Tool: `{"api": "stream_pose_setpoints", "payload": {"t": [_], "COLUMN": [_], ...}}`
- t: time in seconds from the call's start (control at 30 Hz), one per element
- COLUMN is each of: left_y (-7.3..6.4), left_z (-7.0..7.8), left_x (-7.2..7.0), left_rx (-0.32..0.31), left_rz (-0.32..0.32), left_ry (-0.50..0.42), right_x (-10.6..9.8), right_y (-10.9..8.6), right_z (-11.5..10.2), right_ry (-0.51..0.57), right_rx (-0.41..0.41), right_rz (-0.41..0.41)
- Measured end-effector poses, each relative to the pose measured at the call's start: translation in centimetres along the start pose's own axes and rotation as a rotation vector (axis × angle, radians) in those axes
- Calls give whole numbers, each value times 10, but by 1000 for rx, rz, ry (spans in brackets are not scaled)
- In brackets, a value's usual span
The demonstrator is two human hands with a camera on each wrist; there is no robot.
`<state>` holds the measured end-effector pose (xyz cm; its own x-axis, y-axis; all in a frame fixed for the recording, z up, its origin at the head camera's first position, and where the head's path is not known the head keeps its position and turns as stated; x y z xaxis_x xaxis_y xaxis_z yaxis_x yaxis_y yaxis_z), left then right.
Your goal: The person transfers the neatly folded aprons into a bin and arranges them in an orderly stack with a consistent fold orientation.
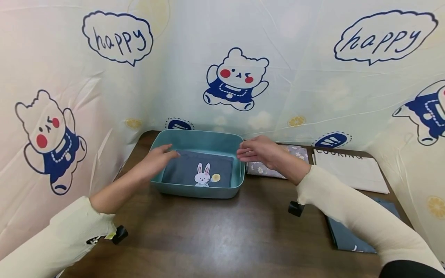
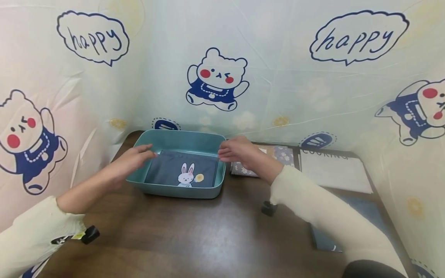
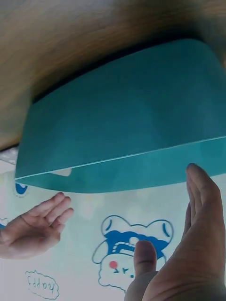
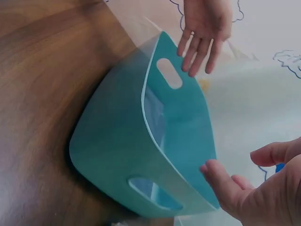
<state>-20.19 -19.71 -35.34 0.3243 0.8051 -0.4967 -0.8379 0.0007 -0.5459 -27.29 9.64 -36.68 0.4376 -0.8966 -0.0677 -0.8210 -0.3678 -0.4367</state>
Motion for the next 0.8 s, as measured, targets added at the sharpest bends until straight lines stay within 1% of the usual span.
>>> {"api": "stream_pose_setpoints", "payload": {"t": [0.1, 0.2, 0.27, 0.33, 0.47, 0.53, 0.63, 0.73, 0.8], "left_y": [-3, -6, -8, -13, -27, -33, -37, -36, -34], "left_z": [4, 9, 15, 22, 38, 45, 53, 60, 65], "left_x": [10, 23, 34, 44, 64, 75, 97, 120, 134], "left_rx": [34, 88, 129, 164, 233, 247, 225, 218, 235], "left_rz": [-55, -92, -111, -137, -197, -218, -245, -268, -268], "left_ry": [-65, -145, -194, -225, -279, -308, -314, -297, -285], "right_x": [-13, -31, -45, -58, -83, -95, -113, -129, -140], "right_y": [-4, -11, -16, -22, -36, -43, -51, -57, -60], "right_z": [3, 6, 9, 14, 24, 30, 39, 49, 56], "right_ry": [-6, -28, -42, -51, -41, -32, -37, -47, -61], "right_rx": [-7, -17, -8, -3, 4, 7, 19, 14, -1], "right_rz": [16, 28, 45, 52, 83, 95, 123, 153, 181]}}
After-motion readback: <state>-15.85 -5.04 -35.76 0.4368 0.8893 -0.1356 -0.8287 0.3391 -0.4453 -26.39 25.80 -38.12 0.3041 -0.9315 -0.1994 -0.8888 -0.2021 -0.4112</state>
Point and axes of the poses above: each hand's wrist, its own y-axis towards the middle knuckle, its own x-axis out of the palm, z = x × y, the point moved 4 cm from there along y, towards the middle knuckle, and after that the axes turned 4 degrees about -x, right-handed, at the moved point
